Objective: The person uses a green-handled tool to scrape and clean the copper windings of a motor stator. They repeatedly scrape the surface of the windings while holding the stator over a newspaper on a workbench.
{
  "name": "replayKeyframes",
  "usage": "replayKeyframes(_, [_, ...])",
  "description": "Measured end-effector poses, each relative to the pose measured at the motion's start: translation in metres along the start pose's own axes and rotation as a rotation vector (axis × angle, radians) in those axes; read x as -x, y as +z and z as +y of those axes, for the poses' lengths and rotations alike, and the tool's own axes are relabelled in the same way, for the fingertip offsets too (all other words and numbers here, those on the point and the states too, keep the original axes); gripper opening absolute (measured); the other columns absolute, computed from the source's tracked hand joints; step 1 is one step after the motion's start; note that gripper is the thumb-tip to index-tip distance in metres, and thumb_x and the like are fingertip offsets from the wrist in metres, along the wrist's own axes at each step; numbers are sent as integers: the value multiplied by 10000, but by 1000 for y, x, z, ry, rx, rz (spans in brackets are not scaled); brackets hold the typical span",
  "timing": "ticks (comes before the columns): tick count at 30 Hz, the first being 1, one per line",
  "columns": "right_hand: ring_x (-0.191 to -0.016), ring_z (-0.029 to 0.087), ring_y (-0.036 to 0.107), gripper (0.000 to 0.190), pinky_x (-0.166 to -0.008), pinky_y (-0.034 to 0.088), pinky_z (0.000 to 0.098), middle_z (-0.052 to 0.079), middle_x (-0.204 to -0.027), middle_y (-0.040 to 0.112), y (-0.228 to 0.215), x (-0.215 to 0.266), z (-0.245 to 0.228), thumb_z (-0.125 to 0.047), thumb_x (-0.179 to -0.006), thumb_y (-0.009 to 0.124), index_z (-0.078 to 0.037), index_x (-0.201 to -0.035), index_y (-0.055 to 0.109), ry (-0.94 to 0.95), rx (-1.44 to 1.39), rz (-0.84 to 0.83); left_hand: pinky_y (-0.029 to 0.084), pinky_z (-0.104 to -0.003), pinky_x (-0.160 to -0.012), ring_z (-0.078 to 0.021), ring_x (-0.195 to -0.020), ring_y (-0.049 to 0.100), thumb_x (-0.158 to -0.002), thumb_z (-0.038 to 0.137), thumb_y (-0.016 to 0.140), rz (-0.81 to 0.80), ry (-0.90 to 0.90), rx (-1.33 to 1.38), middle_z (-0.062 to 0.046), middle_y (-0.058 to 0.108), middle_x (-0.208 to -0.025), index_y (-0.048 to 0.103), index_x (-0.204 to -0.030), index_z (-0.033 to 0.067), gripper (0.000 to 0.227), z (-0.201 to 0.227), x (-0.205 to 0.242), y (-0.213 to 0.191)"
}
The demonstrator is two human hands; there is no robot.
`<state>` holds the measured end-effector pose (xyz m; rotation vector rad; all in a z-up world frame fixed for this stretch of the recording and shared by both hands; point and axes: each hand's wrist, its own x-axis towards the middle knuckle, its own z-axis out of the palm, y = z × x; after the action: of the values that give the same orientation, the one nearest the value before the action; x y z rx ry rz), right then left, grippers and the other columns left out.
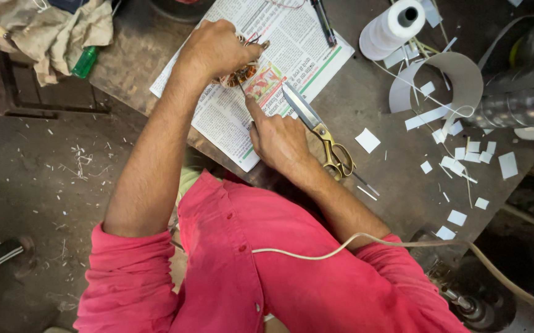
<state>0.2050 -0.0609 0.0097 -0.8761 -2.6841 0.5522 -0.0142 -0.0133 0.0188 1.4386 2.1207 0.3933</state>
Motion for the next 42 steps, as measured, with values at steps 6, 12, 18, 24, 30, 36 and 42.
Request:
replayKeyframes(6, [-562,399,672,580,-598,545,550,189,-607,664,5,-1,0,-122,-850,647,-14,-1412,549,10,1,-36,581,-467,-814,-402,-844,733,-831,517,775,56,54,9,-293,710,-838,744,-874,-70,590,-5,-4,2])
replayKeyframes(12, [-509,397,660,558,-540,531,544,193,-592,661,5,-4,-7,-135,-890,645,1,-1420,537,63,52,-127,577,-479,-789,-411,-844,726,-821,508,769,49,39,27,-284,713,-858,754,-895,-41,553,-5,-4,3])
replayKeyframes(18, [-544,425,668,508,-551,538,565,214,-589,653,-3,-15,10,-148,-888,640,-41,-1380,573,53,-94,-155,584,-473,-801,-403,-871,734,-840,501,767,22,4,18,-285,717,-905,746,-944,-40,551,-8,-3,6])
replayKeyframes(24, [-633,363,706,497,-603,565,505,186,-697,702,12,-24,25,-100,-891,653,-73,-1384,599,-12,-93,-124,565,-468,-823,-389,-880,723,-840,460,786,108,129,42,-258,731,-921,763,-953,-25,498,-18,-7,9])
replayKeyframes(30, [-665,239,738,471,-621,600,419,120,-798,752,-5,-57,38,-104,-906,670,-119,-1375,622,-17,-35,-427,571,-451,-868,-368,-906,742,-872,456,744,48,43,65,-263,734,-944,747,-1046,-12,499,-21,-9,14])
replayKeyframes(36, [-656,384,715,574,-612,569,512,210,-729,717,1,-39,9,-146,-884,693,-61,-1437,563,47,-17,-202,572,-472,-821,-384,-892,725,-808,513,811,79,52,89,-276,720,-953,735,-1035,-39,602,-24,-3,-2])
replayKeyframes(42, [-804,390,744,491,-656,581,509,174,-909,766,9,-45,43,-188,-818,716,-148,-1301,633,-160,-77,-151,567,-486,-801,-434,-877,718,-834,446,742,121,183,-1,-296,720,-940,753,-1039,-26,514,-25,-19,26])
